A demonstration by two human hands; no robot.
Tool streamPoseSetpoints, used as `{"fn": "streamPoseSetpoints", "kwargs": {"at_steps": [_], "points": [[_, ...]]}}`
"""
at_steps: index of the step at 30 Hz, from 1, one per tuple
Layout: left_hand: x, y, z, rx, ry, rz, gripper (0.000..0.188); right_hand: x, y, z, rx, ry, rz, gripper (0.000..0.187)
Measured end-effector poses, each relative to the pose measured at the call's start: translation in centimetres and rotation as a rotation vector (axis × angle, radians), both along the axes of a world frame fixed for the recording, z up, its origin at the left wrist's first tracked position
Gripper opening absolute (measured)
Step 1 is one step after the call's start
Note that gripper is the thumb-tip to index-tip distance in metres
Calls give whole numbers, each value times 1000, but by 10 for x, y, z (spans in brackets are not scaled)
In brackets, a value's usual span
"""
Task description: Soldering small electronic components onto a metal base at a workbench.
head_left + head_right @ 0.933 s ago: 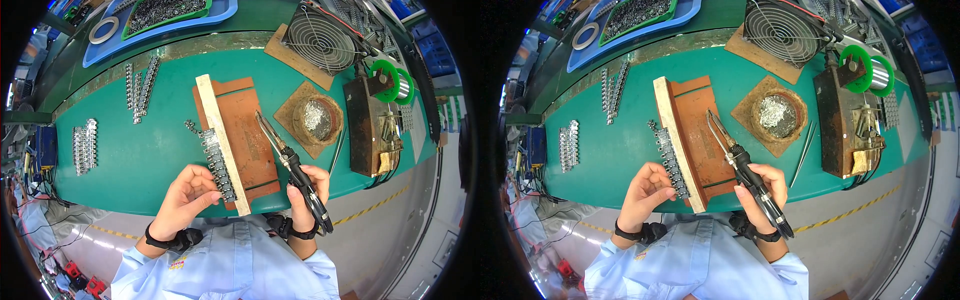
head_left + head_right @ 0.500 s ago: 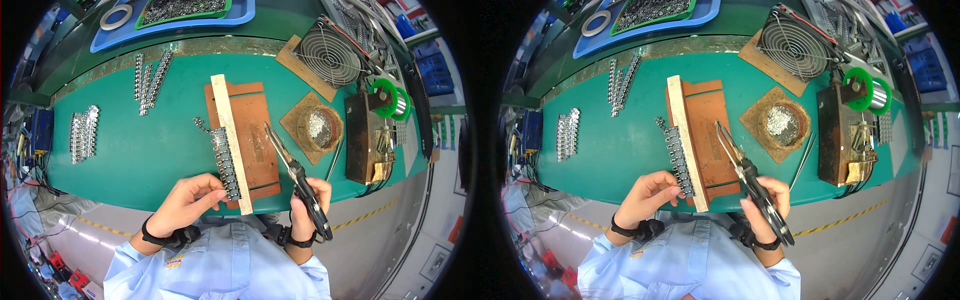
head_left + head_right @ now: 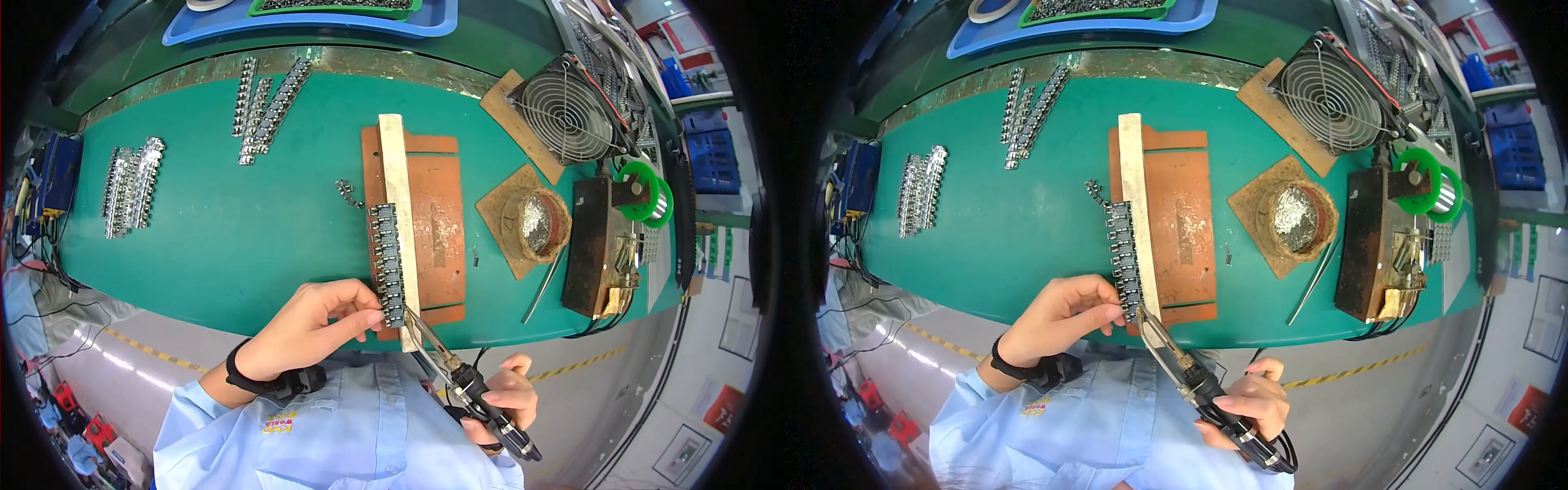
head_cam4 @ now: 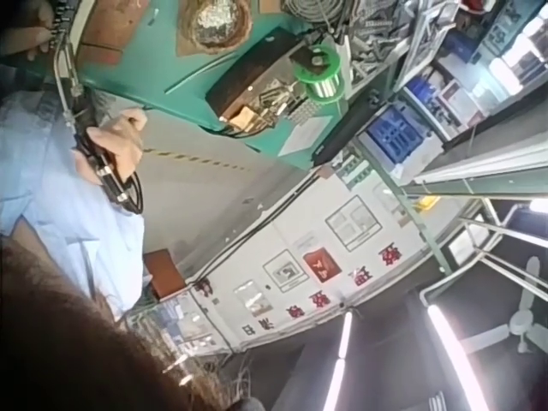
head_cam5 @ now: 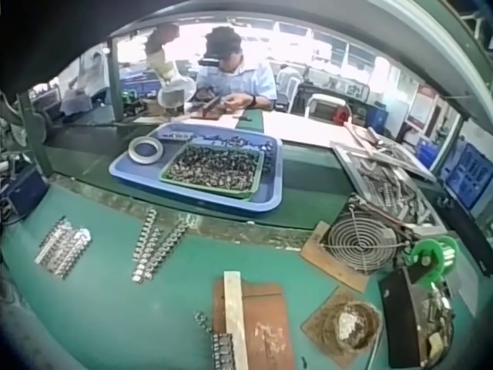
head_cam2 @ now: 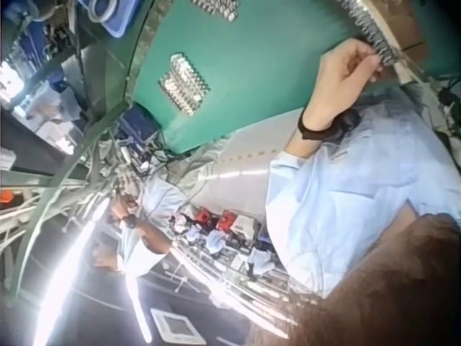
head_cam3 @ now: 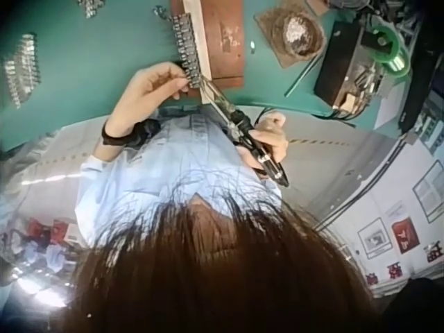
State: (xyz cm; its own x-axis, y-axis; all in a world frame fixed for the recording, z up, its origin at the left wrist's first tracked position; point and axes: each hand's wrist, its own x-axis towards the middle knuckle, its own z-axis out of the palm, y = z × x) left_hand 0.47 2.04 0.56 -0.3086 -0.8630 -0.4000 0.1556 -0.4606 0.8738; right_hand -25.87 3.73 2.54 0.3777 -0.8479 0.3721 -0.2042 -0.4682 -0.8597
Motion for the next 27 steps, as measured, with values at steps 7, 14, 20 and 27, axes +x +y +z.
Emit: {"fn": "streamPoseSetpoints", "kwargs": {"at_steps": [7,14,20,27], "points": [[-2,3,-3,-36,-51,23,13,0,0,-3,-5,-15,5,44],[-4,4,-1,-56,-94,41,13,2,-1,-2,0,-9,10,43],[-4,4,-2,-70,-112,56,13,3,-2,-4,-19,-25,-1,42],[-4,4,-2,-54,-105,36,12,4,-2,-5,-18,-47,-5,41]]}}
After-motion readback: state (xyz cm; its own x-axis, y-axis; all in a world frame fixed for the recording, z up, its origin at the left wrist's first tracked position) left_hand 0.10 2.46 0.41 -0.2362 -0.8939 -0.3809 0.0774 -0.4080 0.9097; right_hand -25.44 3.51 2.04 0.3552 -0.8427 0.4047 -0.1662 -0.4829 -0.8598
